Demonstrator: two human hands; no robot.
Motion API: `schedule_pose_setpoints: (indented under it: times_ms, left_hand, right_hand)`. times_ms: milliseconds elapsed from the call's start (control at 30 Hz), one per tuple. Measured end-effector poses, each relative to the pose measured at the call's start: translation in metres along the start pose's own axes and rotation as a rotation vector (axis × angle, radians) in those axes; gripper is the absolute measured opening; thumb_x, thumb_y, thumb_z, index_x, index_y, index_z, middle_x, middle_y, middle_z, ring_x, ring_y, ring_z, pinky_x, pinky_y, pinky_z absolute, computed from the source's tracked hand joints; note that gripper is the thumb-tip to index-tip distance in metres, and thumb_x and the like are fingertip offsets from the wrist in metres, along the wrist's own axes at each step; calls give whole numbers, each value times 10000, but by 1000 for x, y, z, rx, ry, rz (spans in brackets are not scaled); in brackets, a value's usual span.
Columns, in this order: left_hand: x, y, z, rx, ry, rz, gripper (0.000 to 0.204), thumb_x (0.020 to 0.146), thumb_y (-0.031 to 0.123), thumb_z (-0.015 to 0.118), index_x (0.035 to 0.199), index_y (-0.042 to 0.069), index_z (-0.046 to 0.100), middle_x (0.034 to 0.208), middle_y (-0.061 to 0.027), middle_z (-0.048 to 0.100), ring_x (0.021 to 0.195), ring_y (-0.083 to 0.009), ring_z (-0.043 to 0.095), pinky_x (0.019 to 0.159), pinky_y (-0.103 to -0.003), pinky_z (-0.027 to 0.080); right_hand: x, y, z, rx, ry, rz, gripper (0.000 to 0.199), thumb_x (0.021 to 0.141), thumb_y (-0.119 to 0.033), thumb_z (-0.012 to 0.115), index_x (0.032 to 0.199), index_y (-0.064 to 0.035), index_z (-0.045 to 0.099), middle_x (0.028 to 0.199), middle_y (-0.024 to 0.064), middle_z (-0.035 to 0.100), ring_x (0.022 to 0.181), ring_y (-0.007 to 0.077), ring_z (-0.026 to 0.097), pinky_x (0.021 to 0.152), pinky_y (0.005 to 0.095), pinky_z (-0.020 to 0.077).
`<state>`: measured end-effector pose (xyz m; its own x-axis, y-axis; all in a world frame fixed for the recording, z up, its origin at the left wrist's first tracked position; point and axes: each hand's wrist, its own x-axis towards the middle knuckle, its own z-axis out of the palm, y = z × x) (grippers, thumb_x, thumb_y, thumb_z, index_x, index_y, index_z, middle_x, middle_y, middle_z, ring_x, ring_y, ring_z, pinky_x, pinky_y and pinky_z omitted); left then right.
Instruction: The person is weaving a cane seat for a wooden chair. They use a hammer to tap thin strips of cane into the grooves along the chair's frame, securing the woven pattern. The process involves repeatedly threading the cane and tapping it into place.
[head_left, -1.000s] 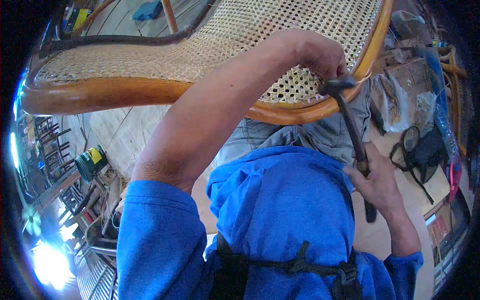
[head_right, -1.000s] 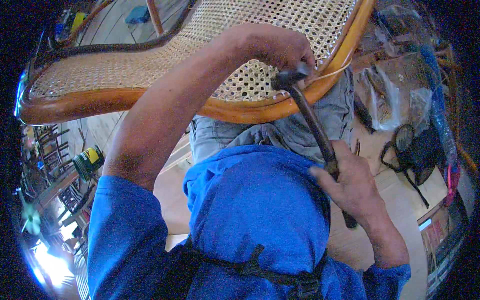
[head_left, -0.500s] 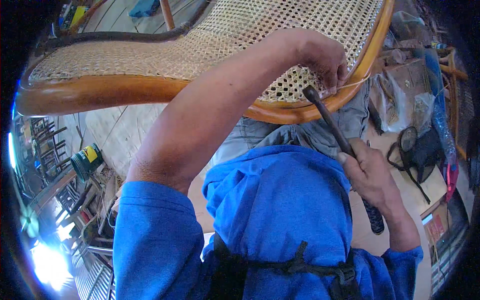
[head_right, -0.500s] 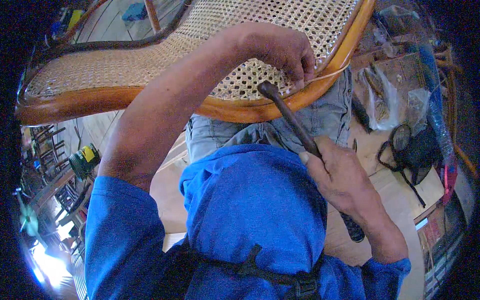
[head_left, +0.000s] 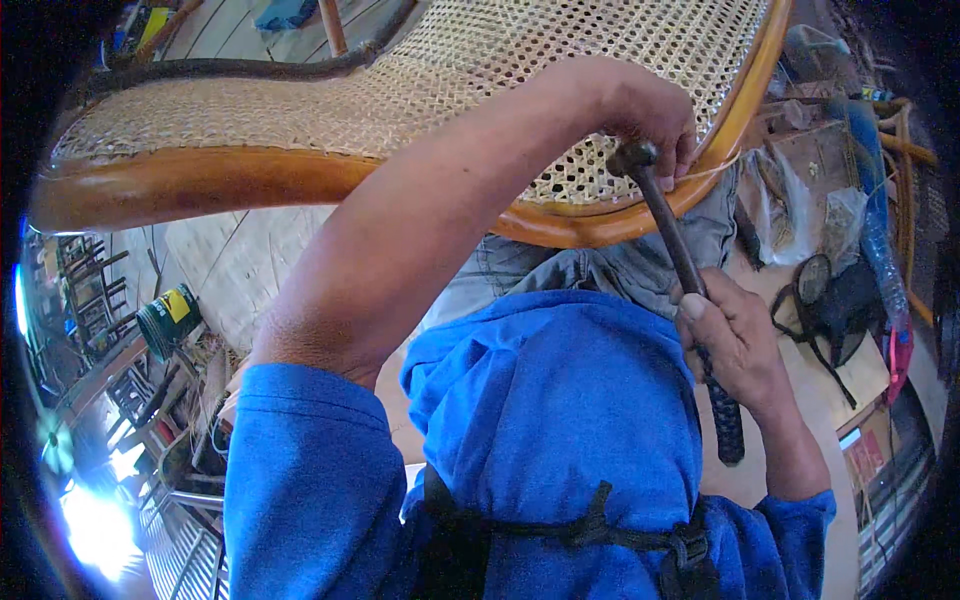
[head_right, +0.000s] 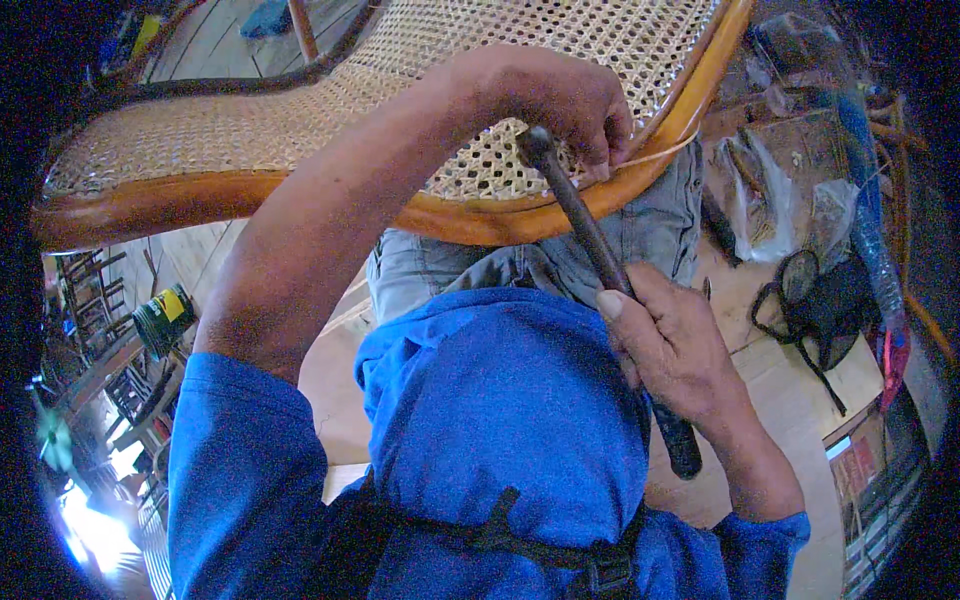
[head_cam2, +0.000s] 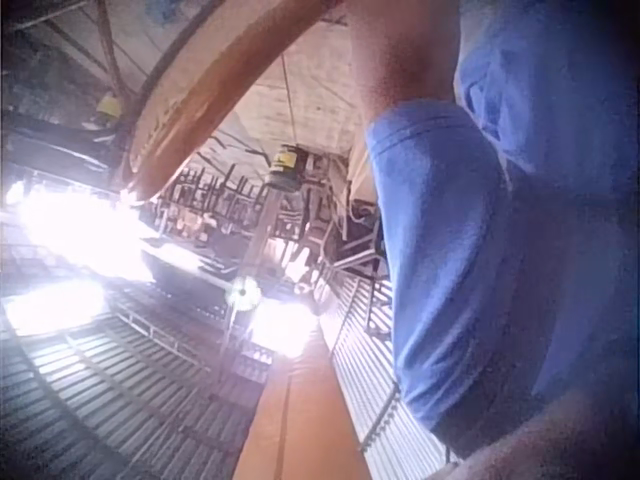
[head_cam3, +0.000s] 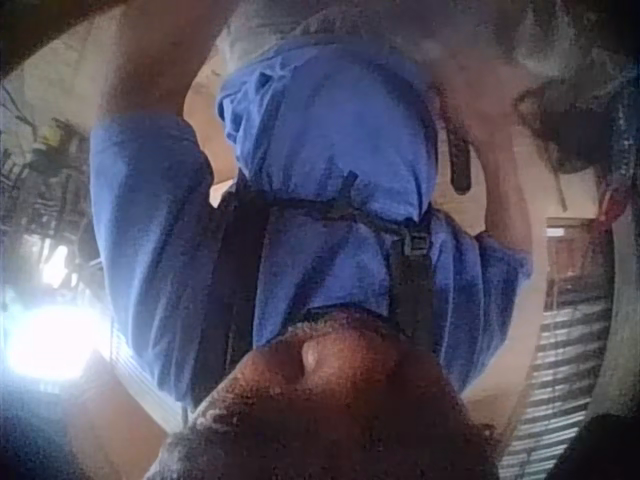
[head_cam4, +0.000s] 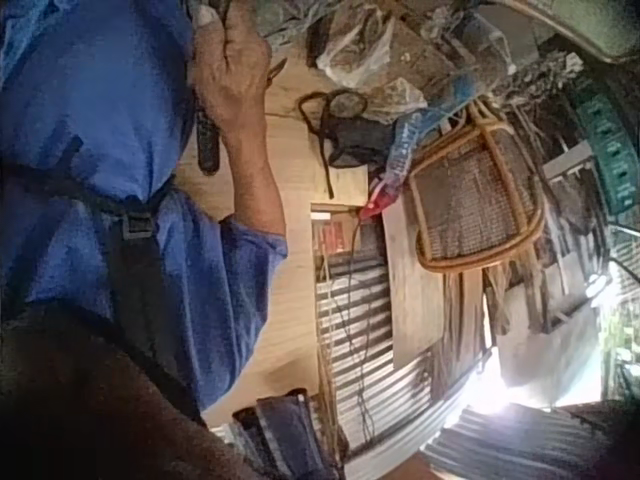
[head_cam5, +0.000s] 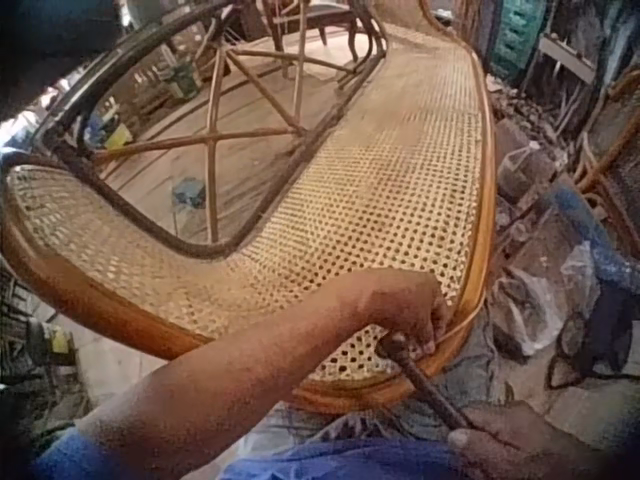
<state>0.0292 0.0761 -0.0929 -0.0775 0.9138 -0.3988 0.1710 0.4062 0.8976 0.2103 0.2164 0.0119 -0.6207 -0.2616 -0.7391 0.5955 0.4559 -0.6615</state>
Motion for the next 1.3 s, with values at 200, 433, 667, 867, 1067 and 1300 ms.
schedule_pose_setpoints:
  times_ms: [200, 433, 667, 867, 1067, 1300]
  left_hand:
    - [1, -1, 0, 114, 30, 0, 259, 689, 212, 715, 864, 28, 662, 688, -20, 627, 652, -125, 545, 609, -310, 431]
    - [1, -3, -1, 36, -16, -8, 244, 692, 201, 716, 860, 32, 663, 693, -19, 631, 661, -120, 546, 616, -306, 429]
    - [-2, 7, -1, 106, 31, -48, 238, 696, 203, 724, 864, 42, 670, 705, -11, 636, 664, -107, 556, 618, -295, 439]
    - [-2, 1, 0, 120, 50, -51, 269, 705, 217, 720, 889, 27, 669, 738, -34, 658, 686, -124, 585, 651, -305, 465]
    - [-37, 37, -16, 319, 570, -49, 318, 752, 339, 655, 934, 78, 672, 818, -94, 664, 739, -180, 616, 664, -313, 477]
    - [-76, 62, 38, -1578, 562, 415, 557, 868, 557, 426, 1045, 47, 567, 867, -124, 629, 736, -263, 613, 598, -401, 482]
  right_hand:
    - [4, 3, 5, -346, 143, -160, 258, 931, -269, 449, 873, -18, 459, 658, 190, 527, 635, 356, 558, 578, 422, 425]
    - [4, -5, 8, -468, 99, -50, 306, 938, -312, 422, 926, -8, 450, 747, 268, 551, 753, 451, 556, 640, 496, 418]
    - [10, 3, 5, -521, 96, -69, 316, 942, -315, 408, 921, -3, 453, 775, 265, 557, 791, 456, 554, 665, 506, 416]
    - [11, 11, 5, -580, 79, -69, 314, 935, -319, 431, 940, -7, 465, 775, 265, 555, 780, 446, 554, 653, 484, 432]
    - [12, 35, 1, -564, 110, -425, 280, 860, -323, 555, 894, -46, 532, 830, 185, 590, 777, 396, 576, 660, 462, 453]
    - [54, 31, 21, -771, 21, -718, 259, 794, -295, 612, 942, -83, 606, 880, 106, 620, 824, 309, 604, 729, 404, 487]
